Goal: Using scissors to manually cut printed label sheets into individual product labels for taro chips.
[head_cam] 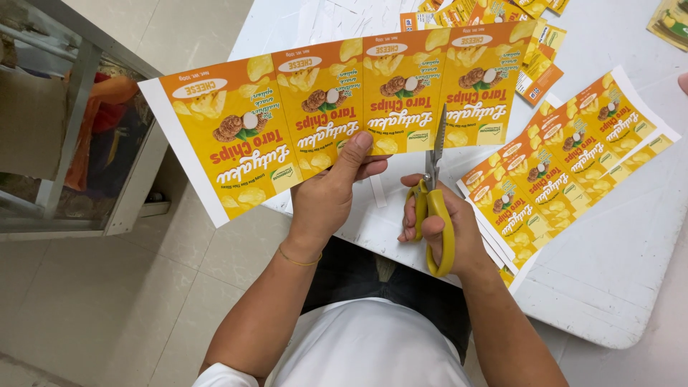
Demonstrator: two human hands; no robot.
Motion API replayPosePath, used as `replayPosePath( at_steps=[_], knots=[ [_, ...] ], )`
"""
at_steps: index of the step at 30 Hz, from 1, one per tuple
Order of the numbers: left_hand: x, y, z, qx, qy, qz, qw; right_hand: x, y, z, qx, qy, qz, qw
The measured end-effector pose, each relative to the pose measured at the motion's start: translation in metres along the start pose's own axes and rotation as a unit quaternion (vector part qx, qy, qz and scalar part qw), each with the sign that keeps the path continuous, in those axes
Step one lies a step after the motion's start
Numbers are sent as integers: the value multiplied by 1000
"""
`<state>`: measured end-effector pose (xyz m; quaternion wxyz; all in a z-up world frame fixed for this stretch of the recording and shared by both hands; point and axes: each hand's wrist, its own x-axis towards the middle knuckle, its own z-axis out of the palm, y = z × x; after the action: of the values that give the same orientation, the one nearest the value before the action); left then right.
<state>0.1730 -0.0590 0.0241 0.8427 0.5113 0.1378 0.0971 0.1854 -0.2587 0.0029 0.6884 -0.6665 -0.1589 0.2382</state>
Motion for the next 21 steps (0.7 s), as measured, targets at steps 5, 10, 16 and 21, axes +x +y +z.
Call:
replayPosePath(
  at_steps=[5, 10, 16, 21],
  knots=[
    [3, 3, 0, -3, -5, 3, 1000, -1, 6, -1, 10, 4, -1, 1000],
    [2, 6, 1, 1, -6, -5, 1000, -2, 5, 1, 13, 17, -5, 1000],
    [4, 3, -1, 4, -11, -8, 1000, -3, 2, 2, 8, 21, -13, 1000],
    [1, 8, 2, -10, -9, -8, 1000, -4, 8, -1, 9, 27, -19, 999]
  ],
)
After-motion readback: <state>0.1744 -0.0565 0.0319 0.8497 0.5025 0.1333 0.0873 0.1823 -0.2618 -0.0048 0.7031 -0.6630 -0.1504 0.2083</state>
